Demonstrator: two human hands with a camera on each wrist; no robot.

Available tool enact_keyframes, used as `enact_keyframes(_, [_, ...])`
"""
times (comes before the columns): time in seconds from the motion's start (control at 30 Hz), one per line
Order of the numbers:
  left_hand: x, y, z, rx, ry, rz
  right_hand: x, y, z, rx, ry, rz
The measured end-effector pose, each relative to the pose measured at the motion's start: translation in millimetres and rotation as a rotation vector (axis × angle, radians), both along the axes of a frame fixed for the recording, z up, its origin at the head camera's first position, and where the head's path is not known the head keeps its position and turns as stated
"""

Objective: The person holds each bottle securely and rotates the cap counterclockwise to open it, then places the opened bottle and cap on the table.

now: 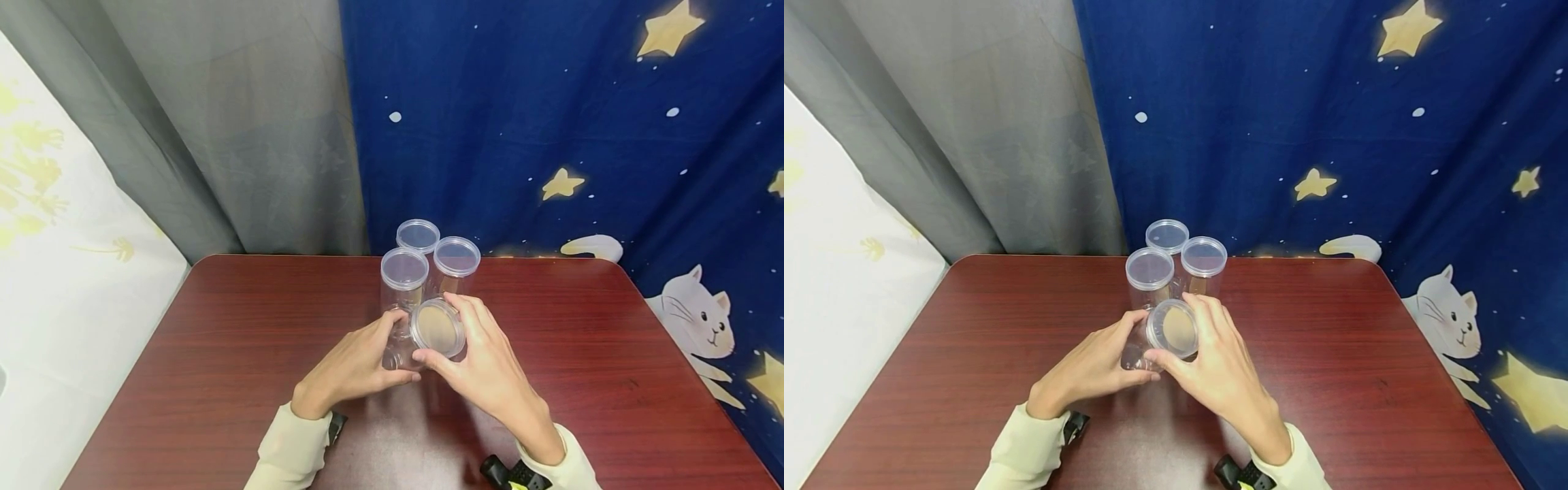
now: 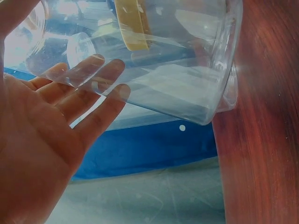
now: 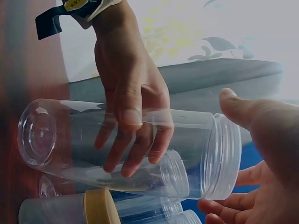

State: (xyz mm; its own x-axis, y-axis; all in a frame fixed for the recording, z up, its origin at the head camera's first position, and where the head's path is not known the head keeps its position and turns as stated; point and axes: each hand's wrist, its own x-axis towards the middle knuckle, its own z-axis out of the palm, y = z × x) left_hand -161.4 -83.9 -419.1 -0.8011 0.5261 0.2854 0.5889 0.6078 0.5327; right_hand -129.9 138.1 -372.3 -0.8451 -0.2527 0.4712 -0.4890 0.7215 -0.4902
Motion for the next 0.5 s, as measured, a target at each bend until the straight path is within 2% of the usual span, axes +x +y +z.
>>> enact_keyframes(0.33, [0.0,0.1,0.0,-0.015,0.013,0.006,2.8,3.5,4.4,0.034,-0.056,0.014])
enact_keyframes(0.5, [0.2,0.1,-0.3,-0.02,-0.008,0.004,2.7,5.6,5.2,0.04,-0.066,0.033])
